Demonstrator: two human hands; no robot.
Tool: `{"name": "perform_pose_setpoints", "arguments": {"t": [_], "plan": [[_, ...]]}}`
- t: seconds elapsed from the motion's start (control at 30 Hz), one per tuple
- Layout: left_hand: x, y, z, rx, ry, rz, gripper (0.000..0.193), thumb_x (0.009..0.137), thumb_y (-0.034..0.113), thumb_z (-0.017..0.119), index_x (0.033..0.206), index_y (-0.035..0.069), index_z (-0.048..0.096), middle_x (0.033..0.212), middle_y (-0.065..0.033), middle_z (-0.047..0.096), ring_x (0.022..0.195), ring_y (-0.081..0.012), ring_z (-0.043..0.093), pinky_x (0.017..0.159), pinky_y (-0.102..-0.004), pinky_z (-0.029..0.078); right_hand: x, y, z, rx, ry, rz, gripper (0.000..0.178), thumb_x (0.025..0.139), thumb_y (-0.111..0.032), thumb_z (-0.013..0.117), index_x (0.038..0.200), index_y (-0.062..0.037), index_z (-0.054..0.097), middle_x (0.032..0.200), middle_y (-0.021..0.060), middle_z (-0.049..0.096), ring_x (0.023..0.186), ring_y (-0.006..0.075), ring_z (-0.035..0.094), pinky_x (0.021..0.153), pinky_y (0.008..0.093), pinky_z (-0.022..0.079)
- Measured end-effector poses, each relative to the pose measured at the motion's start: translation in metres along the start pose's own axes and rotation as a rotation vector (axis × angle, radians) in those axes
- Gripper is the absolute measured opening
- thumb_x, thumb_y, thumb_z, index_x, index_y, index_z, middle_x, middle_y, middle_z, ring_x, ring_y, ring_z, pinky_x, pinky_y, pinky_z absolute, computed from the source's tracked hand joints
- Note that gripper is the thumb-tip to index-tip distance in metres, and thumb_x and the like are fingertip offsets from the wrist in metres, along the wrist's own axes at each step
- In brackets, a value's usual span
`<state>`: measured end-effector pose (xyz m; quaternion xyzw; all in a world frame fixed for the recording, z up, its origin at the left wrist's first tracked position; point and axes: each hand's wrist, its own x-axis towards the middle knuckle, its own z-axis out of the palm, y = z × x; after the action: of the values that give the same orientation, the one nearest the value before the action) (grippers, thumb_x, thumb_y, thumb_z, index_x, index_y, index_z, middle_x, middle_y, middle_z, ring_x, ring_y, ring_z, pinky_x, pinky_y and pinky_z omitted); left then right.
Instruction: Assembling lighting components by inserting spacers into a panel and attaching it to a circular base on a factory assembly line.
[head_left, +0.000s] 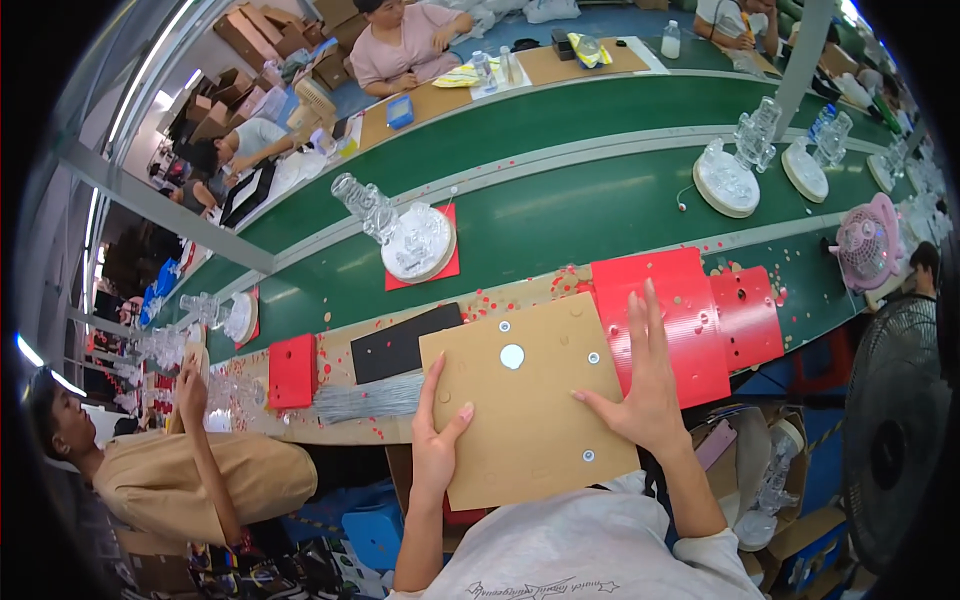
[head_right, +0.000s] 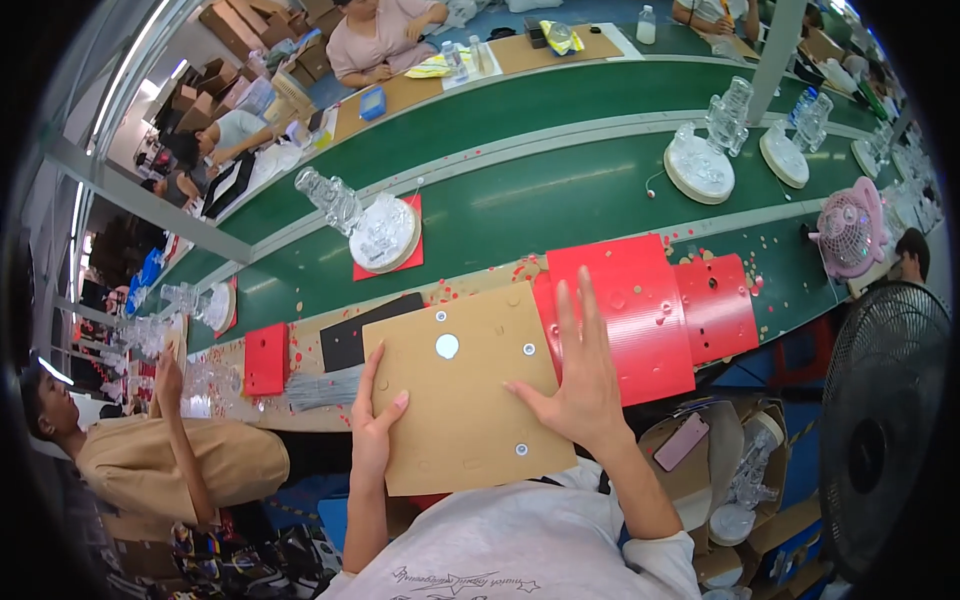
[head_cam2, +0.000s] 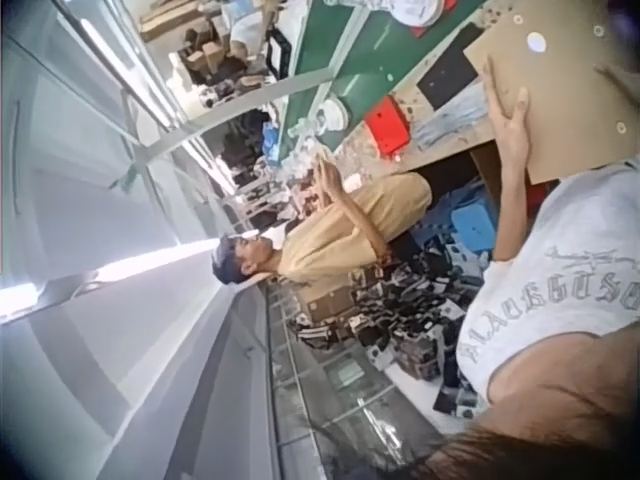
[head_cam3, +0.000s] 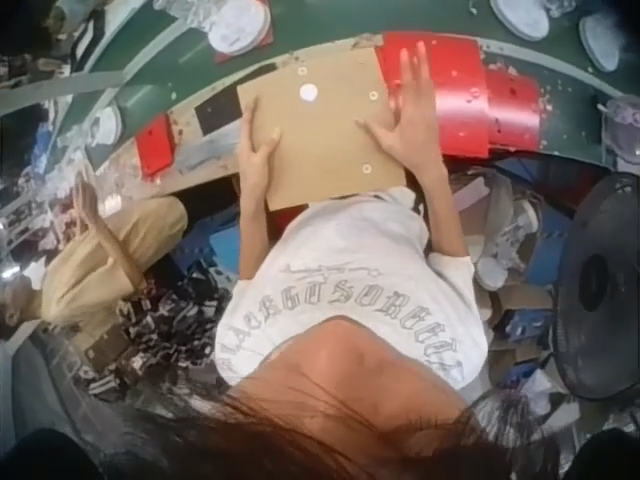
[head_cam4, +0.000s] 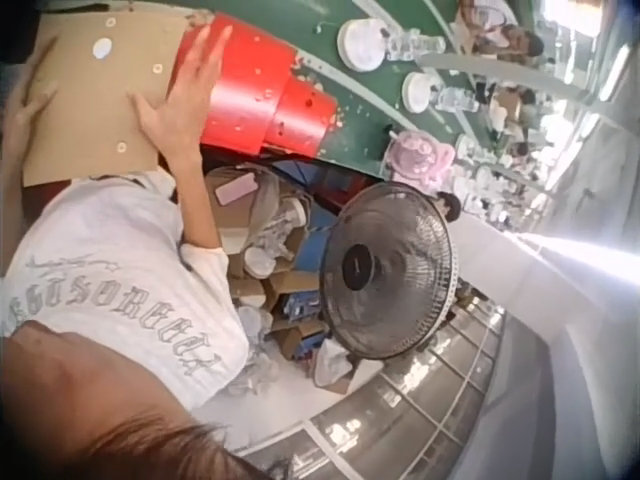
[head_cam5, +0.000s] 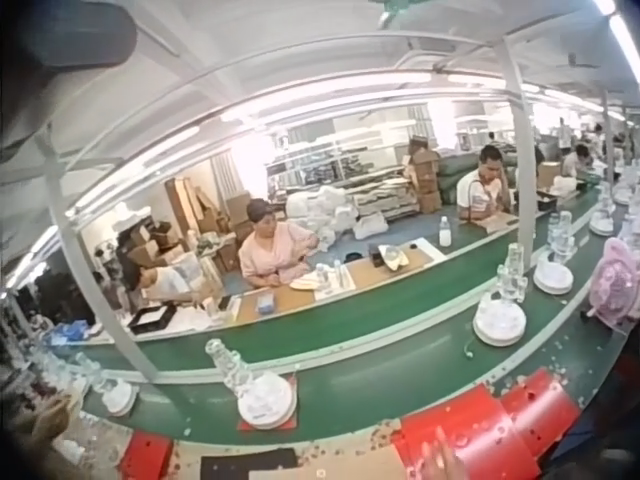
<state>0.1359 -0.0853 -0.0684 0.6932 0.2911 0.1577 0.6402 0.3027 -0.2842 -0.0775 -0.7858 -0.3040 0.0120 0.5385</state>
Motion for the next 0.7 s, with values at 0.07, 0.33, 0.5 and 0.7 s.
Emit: {"name": "perform_pose_setpoints", "arguments": {"t": [0.07, 0.33, 0.5, 0.7], "plan": [[0.001, 0.000, 0.001, -0.045, 0.019, -0.029, 0.069, 0.090, -0.004, 0.059, 0.155, 0.007, 0.037, 0.156, -0.0173, 0.041, 0.142, -0.0255, 0.042, 0.117, -0.0353, 0.032, 0.007, -0.005, -0.004, -0.281, -0.181, -0.198, 0.093, 0.073, -0.020, 0.086, 0.152, -0.0061, 0.040, 0.160, 0.0193, 0.032, 0.148, 0.0431, 0.027, 0.115, 0.0501, 0.036], [0.004, -0.001, -0.007, -0.122, -0.009, -0.077, 0.060, 0.092, 0.001, 0.059, 0.150, 0.007, 0.048, 0.156, -0.0168, 0.042, 0.144, -0.0254, 0.039, 0.118, -0.0355, 0.029, 0.000, 0.005, 0.017, -0.200, -0.352, -0.089, 0.065, 0.080, -0.028, 0.081, 0.135, -0.0038, 0.056, 0.157, 0.0116, 0.040, 0.149, 0.0377, 0.029, 0.113, 0.0514, 0.040], [0.003, -0.015, -0.013, 0.254, 0.171, 0.145, 0.034, 0.084, 0.000, 0.067, 0.118, 0.003, 0.069, 0.146, -0.0195, 0.053, 0.142, -0.0323, 0.043, 0.117, -0.0421, 0.032, -0.006, 0.013, 0.020, -0.020, -0.206, -0.124, 0.038, 0.073, -0.011, 0.084, 0.104, -0.0048, 0.061, 0.135, 0.0090, 0.063, 0.138, 0.0355, 0.047, 0.106, 0.0501, 0.043], [-0.005, 0.001, -0.031, 0.468, 0.121, 0.526, 0.031, 0.075, -0.002, 0.067, 0.106, 0.001, 0.067, 0.140, -0.0206, 0.058, 0.139, -0.0390, 0.048, 0.116, -0.0501, 0.032, 0.001, 0.012, 0.015, -0.025, -0.136, -0.205, 0.035, 0.068, -0.007, 0.083, 0.097, -0.0061, 0.065, 0.115, 0.0074, 0.070, 0.121, 0.0323, 0.059, 0.102, 0.0459, 0.044]]}}
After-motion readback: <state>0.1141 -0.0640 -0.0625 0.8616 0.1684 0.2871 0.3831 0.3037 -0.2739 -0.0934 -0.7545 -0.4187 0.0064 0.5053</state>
